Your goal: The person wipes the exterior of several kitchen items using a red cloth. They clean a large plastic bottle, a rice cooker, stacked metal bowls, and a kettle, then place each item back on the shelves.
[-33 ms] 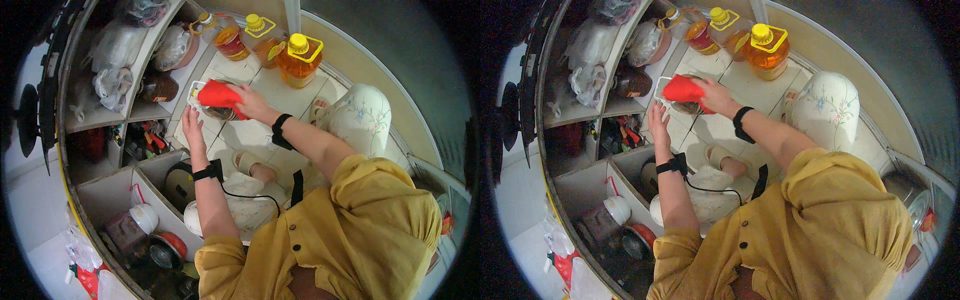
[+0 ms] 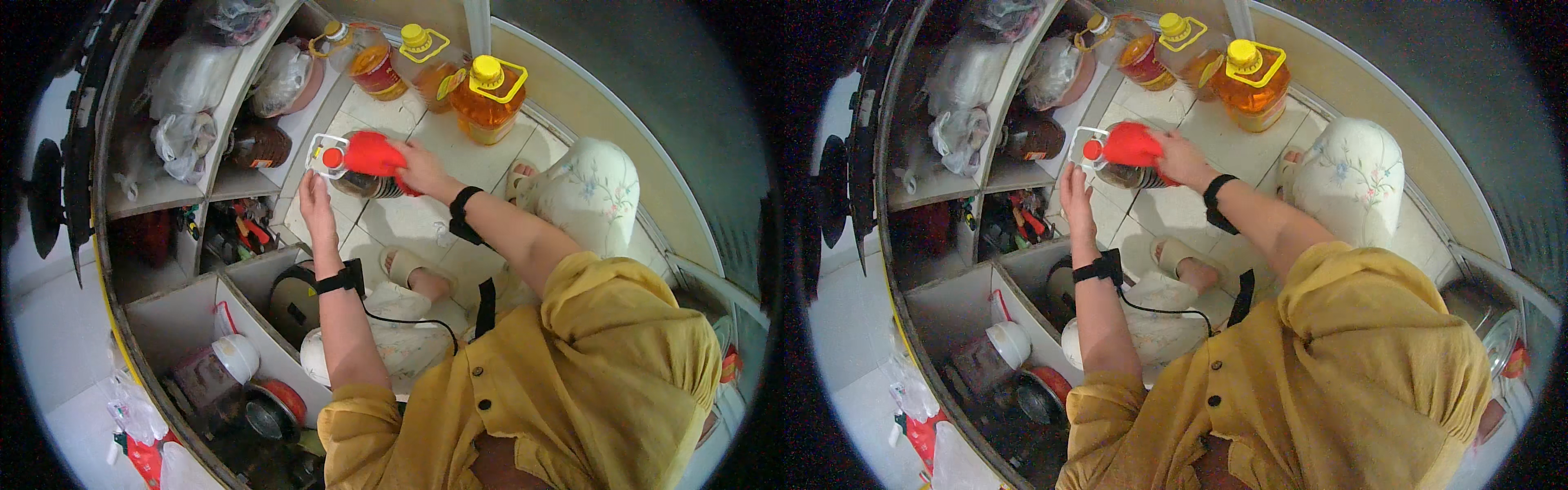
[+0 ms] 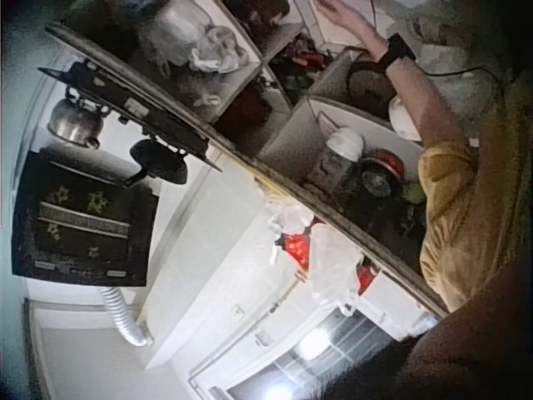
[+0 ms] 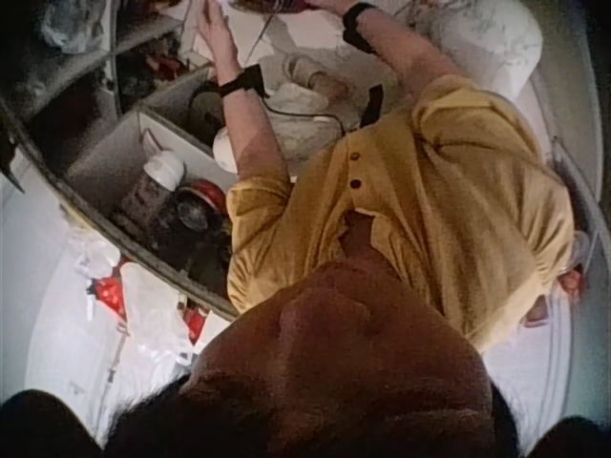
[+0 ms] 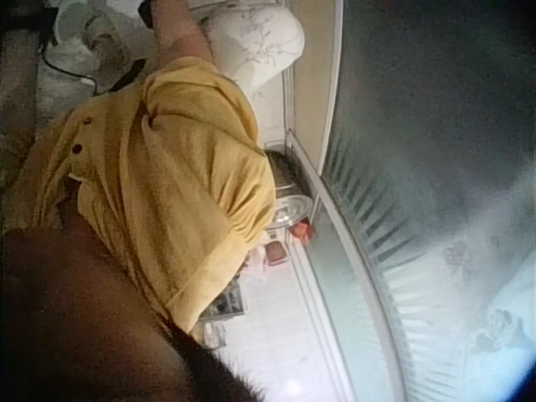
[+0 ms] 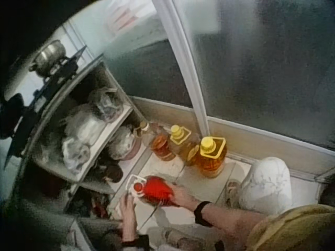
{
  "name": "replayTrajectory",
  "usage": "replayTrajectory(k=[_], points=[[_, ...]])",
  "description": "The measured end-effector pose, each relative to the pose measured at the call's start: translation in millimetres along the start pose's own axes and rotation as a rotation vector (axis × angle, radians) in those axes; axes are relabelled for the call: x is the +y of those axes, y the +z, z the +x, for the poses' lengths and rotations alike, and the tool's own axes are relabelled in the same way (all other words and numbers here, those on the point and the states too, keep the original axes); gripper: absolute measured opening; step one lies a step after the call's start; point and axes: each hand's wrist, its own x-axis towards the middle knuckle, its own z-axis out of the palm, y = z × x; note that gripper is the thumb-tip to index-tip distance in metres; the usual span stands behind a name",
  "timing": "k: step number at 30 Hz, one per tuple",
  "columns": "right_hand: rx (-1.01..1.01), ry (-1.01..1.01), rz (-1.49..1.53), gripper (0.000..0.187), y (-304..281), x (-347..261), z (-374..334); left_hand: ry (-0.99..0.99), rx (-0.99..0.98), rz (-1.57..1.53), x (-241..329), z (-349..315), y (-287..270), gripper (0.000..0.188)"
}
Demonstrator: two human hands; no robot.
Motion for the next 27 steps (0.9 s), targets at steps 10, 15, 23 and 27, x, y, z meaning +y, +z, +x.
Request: replayTrajectory(k=[10, 15, 23, 27], points=[[0.276, -0.157, 0.138, 0.076, -5.7, -22.3, 20.7, 0.36, -0.069, 0.864, 0.3, 27.4, 27.8, 0.062], [0.069, -0.239, 0.054, 0.063, 3.2, -41.3, 6.5, 0.316, -0.083, 1.145, 11.8, 30.6, 29.3, 0.061], [-0.026, 0.523, -0.003, 0.061, -7.3, 39.1, -0.2, 0.476, -0.053, 1.035, 4.3, 41.4, 37.9, 0.052], [0.269, -0.04, 0.25, 0.06, 1.4, -3.9, 11.6, 0.446, -0.086, 1.037, 0.4, 49.6, 35.7, 0.052]])
